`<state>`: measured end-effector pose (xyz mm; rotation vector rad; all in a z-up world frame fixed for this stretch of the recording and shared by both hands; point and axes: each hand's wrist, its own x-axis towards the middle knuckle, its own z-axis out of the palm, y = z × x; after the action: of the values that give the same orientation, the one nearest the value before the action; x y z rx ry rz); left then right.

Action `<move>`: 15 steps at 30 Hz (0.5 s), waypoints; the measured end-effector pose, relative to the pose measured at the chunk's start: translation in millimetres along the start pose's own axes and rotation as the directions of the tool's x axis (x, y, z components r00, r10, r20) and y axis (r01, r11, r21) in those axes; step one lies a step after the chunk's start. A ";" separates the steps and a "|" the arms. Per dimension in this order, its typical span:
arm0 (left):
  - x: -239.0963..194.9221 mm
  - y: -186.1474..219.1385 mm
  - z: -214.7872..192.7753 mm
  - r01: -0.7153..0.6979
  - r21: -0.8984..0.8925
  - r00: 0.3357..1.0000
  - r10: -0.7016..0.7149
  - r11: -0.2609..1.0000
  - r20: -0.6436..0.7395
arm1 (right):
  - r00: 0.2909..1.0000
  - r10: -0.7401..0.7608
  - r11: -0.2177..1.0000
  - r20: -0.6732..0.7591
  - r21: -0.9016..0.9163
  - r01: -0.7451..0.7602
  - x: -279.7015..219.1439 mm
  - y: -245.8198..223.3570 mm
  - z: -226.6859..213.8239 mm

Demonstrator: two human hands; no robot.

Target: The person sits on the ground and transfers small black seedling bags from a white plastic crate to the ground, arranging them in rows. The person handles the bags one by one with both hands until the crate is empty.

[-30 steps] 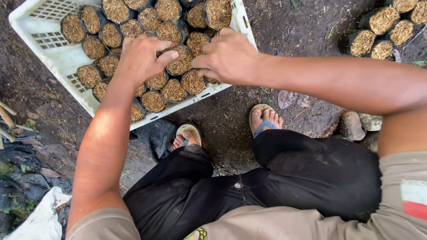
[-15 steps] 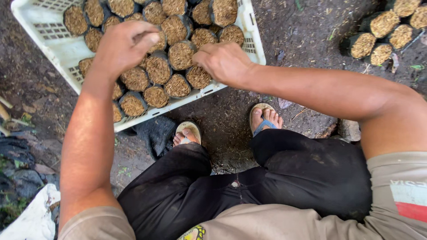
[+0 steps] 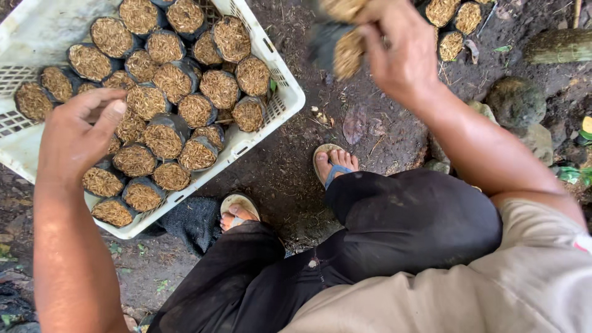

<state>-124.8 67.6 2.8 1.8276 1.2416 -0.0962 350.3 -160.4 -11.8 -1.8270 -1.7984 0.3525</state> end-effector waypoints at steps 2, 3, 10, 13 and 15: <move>2.8 2.6 -2.7 -0.013 0.017 1.000 0.014 1.000 -0.015 | 0.989 0.131 0.983 -0.066 -0.124 -0.139 -14.8 38.3 12.2; 2.4 4.1 -2.8 -0.018 0.025 1.000 0.019 1.000 -0.020 | 0.979 0.173 0.963 -0.107 -0.189 -0.191 -23.9 58.1 19.7; 1.7 13.2 -3.9 -0.077 0.004 0.997 0.077 0.997 -0.005 | 0.932 0.334 0.825 -0.140 -0.434 -0.361 -86.5 165.0 52.0; 1.9 14.9 -3.4 -0.076 0.019 0.997 0.076 0.997 -0.008 | 0.914 0.358 0.765 -0.192 -0.501 -0.405 -92.2 182.1 54.3; 0.5 14.2 -2.4 -0.065 0.017 0.998 0.065 0.998 -0.013 | 0.887 0.410 0.720 -0.211 -0.522 -0.457 -89.7 185.4 52.6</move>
<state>-114.5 68.3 12.7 1.8837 1.1928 -0.0582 470.4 -229.9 -172.9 -2.6491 -1.4837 -0.1130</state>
